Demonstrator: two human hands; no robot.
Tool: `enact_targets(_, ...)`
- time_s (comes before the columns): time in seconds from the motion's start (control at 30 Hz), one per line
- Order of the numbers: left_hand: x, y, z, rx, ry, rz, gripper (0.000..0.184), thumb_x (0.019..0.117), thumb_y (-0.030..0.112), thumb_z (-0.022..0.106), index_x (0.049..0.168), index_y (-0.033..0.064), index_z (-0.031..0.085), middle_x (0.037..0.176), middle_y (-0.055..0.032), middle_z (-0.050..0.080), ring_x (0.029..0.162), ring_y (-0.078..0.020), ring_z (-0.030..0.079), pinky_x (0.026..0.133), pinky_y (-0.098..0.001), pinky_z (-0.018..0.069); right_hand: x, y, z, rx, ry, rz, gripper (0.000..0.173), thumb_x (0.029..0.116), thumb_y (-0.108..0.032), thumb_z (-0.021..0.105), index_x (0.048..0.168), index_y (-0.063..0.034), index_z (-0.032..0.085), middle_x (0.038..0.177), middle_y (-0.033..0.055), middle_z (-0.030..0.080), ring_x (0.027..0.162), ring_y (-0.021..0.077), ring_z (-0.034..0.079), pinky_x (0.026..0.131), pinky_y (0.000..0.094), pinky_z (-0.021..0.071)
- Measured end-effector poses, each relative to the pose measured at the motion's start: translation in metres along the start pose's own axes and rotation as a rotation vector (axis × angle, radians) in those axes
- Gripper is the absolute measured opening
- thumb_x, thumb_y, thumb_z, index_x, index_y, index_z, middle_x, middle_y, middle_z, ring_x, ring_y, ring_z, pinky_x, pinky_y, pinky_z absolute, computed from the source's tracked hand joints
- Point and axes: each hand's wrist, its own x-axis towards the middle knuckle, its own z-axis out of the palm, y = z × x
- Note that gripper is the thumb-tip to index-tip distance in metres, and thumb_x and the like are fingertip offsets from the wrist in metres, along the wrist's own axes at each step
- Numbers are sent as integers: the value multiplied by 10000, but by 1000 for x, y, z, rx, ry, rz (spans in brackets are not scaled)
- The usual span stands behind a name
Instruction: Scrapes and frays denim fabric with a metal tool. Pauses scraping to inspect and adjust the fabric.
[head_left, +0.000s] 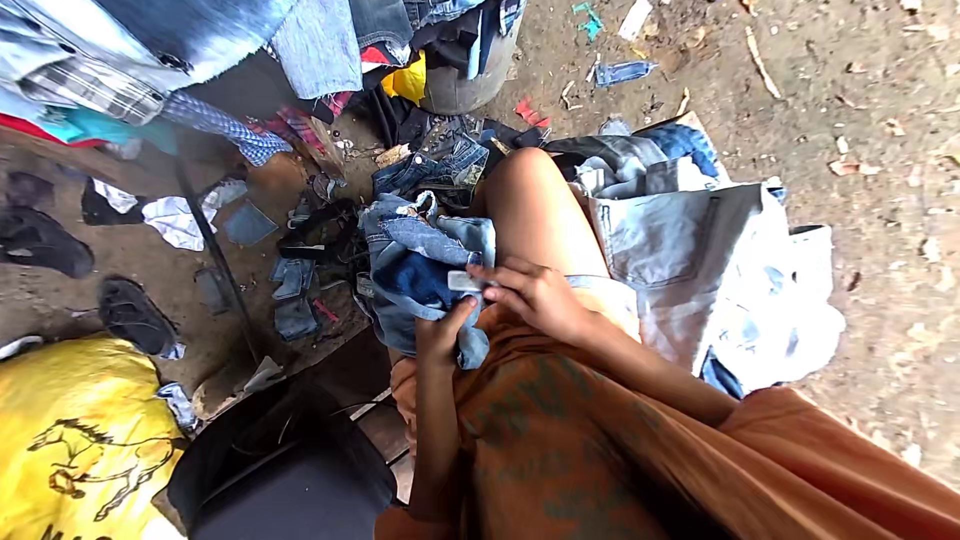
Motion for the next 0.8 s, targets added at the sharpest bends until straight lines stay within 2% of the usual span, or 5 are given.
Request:
enact_targets(0.13,8,3,-1,141,-82,3,363,790,-81,734,1126,-25,609,911,1,734,872,-43,705,859,-253,595,2,1,-16,220,-21,109,427,1058,-312,514,1408,-86,605,1176,98,709,964,149,686,845,388,572)
enact_targets(0.23,16,-1,2,208,-114,7,423,740,-74,794,1125,-39,622,923,-9,731,881,-47,700,862,-261,593,-8,6,-21,190,-57,70,420,1046,-364,527,1315,-74,668,1093,83,717,929,136,686,815,364,575)
enact_targets(0.33,13,2,2,148,-76,18,390,688,-154,760,1007,35,639,841,50,730,819,-15,699,796,-235,598,-18,3,-19,14,-23,-24,457,1035,-399,545,1311,-55,665,1008,134,731,856,240,718,739,429,591)
enact_targets(0.5,8,6,0,-18,-61,45,308,746,-172,652,908,89,676,785,46,734,753,-33,702,750,-243,601,-21,6,-9,-161,6,-46,493,1025,-407,555,1369,-61,626,911,146,715,713,289,699,604,449,570)
enact_targets(0.8,4,-2,-8,-104,-135,60,277,783,-137,649,924,95,707,835,35,751,803,-42,712,802,-252,598,-12,7,10,-151,69,-109,486,1021,-389,569,1341,-30,634,889,139,699,720,278,690,601,420,570)
